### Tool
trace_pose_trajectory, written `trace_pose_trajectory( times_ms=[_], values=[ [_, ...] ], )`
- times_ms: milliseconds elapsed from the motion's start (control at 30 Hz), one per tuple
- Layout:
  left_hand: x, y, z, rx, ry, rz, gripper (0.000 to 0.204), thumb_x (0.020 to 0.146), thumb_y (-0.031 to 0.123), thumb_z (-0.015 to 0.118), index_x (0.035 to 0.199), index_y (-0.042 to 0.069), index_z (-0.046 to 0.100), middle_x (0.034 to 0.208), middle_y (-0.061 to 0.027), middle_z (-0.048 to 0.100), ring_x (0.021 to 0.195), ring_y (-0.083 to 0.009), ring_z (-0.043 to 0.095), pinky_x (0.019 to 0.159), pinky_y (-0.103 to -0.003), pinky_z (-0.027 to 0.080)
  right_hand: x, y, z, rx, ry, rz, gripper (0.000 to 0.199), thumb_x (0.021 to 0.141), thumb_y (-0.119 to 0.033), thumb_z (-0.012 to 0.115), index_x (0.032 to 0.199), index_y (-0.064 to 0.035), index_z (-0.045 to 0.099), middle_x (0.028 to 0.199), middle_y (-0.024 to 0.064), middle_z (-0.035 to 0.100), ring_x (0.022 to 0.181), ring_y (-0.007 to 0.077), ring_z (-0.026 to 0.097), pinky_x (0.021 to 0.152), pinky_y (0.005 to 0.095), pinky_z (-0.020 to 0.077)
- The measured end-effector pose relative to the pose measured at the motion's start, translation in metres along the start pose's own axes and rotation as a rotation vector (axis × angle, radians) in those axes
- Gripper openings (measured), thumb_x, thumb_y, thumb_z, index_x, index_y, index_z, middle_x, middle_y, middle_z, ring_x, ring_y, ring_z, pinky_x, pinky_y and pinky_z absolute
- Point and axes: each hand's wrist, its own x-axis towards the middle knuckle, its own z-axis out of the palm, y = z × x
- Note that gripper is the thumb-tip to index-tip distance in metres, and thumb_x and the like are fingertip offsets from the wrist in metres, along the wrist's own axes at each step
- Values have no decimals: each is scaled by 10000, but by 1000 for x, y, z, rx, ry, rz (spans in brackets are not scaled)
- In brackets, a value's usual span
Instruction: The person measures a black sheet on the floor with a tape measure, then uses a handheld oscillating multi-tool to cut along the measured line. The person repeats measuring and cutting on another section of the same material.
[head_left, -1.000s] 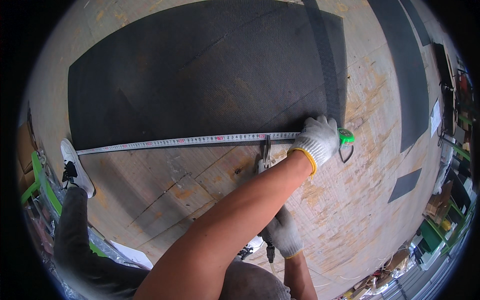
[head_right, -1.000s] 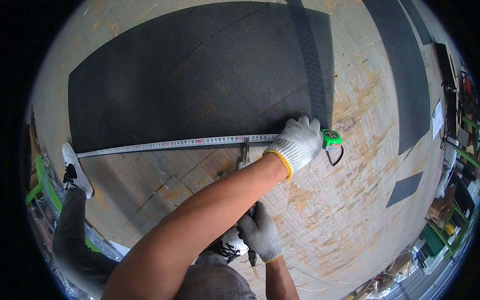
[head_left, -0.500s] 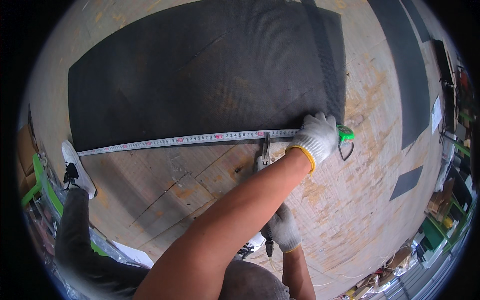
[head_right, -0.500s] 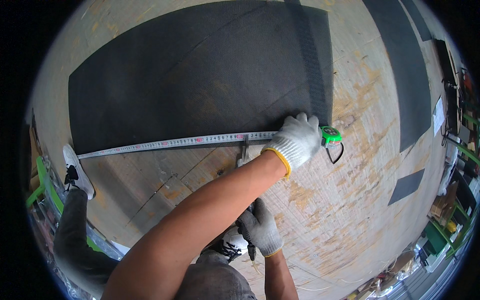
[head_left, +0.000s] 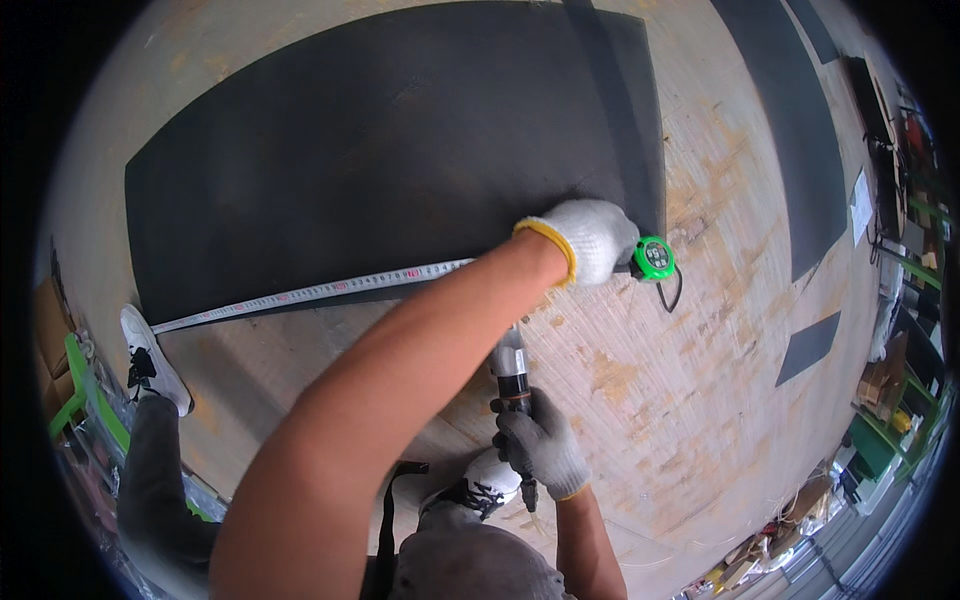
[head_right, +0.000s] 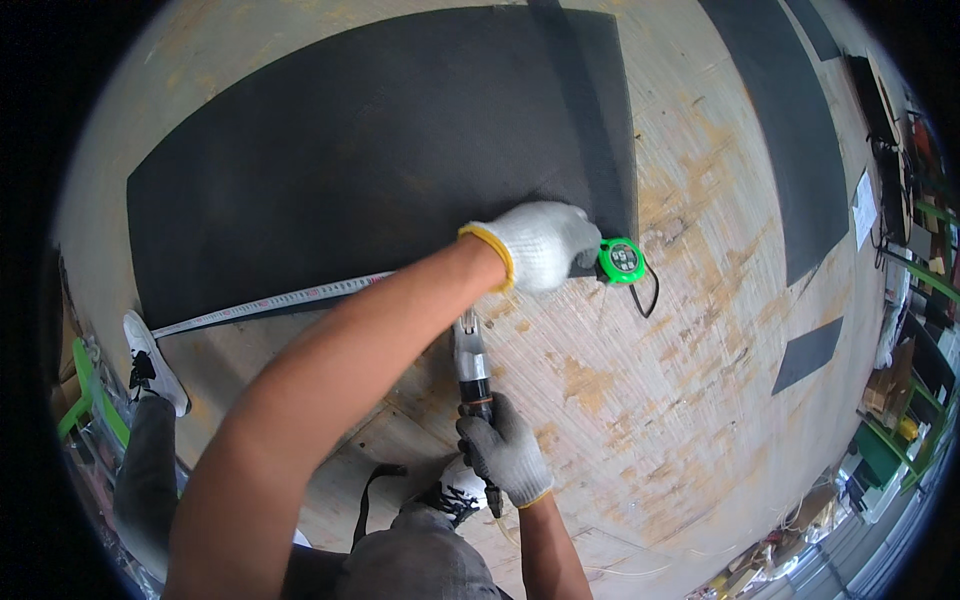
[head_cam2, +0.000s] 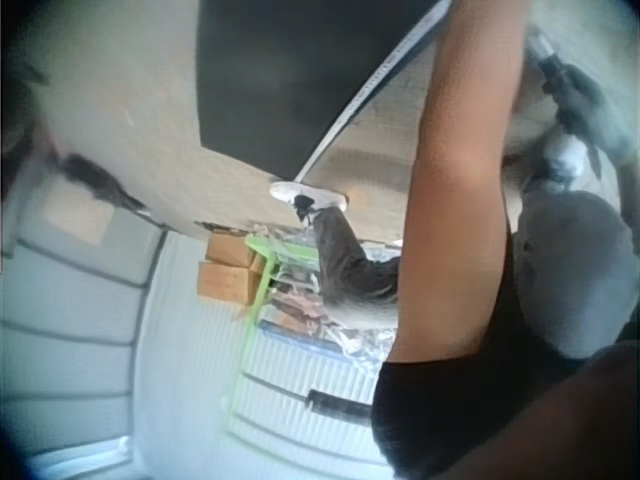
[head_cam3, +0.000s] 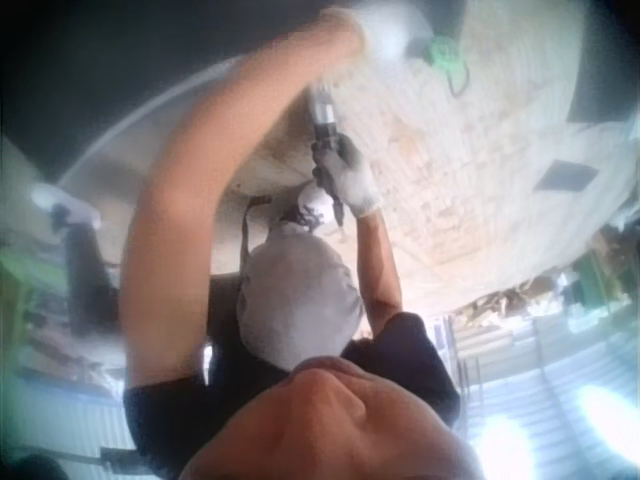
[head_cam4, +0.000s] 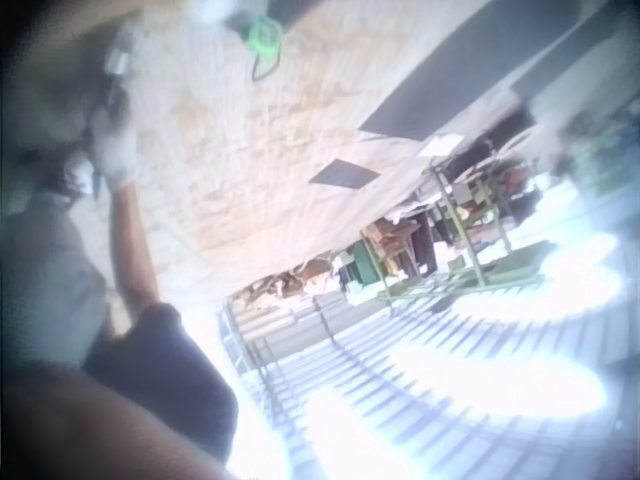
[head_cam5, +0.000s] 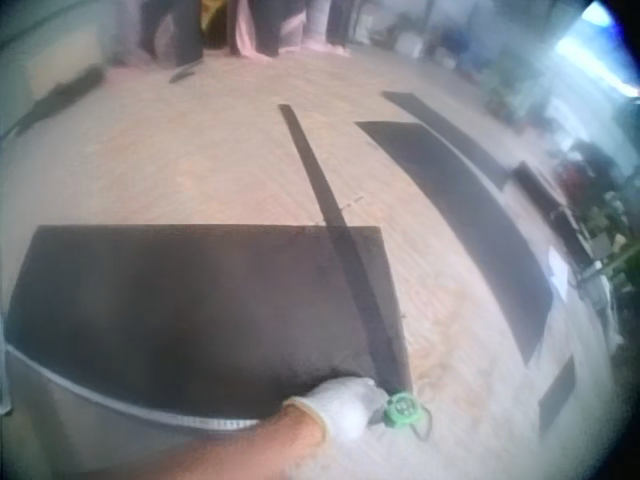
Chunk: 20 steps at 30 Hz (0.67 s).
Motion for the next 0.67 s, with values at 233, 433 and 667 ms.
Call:
trace_pose_trajectory(
  times_ms=[233,433,667],
  values=[
    [-10,-25,-27,-305,-47,-23,263,934,75,652,1151,92,799,1141,-156,791,1060,-319,751,966,-393,583,3,-3,-1,5,-19,12,307,1018,-225,700,1239,-28,618,830,33,660,642,99,610,546,285,490],
    [-12,-34,-28,-397,-51,-61,220,939,144,668,1105,72,794,1073,-155,796,973,-314,757,904,-387,584,4,-9,-2,-61,6,18,296,1003,-222,705,1196,-11,629,848,33,667,653,102,625,550,289,502],
    [-11,-38,-24,-407,-35,-35,239,930,170,684,1119,69,787,1075,-166,792,996,-335,755,915,-408,580,7,-19,-5,10,-33,75,278,996,-213,702,1190,-29,631,846,48,667,667,120,655,582,307,557]
  ],
)
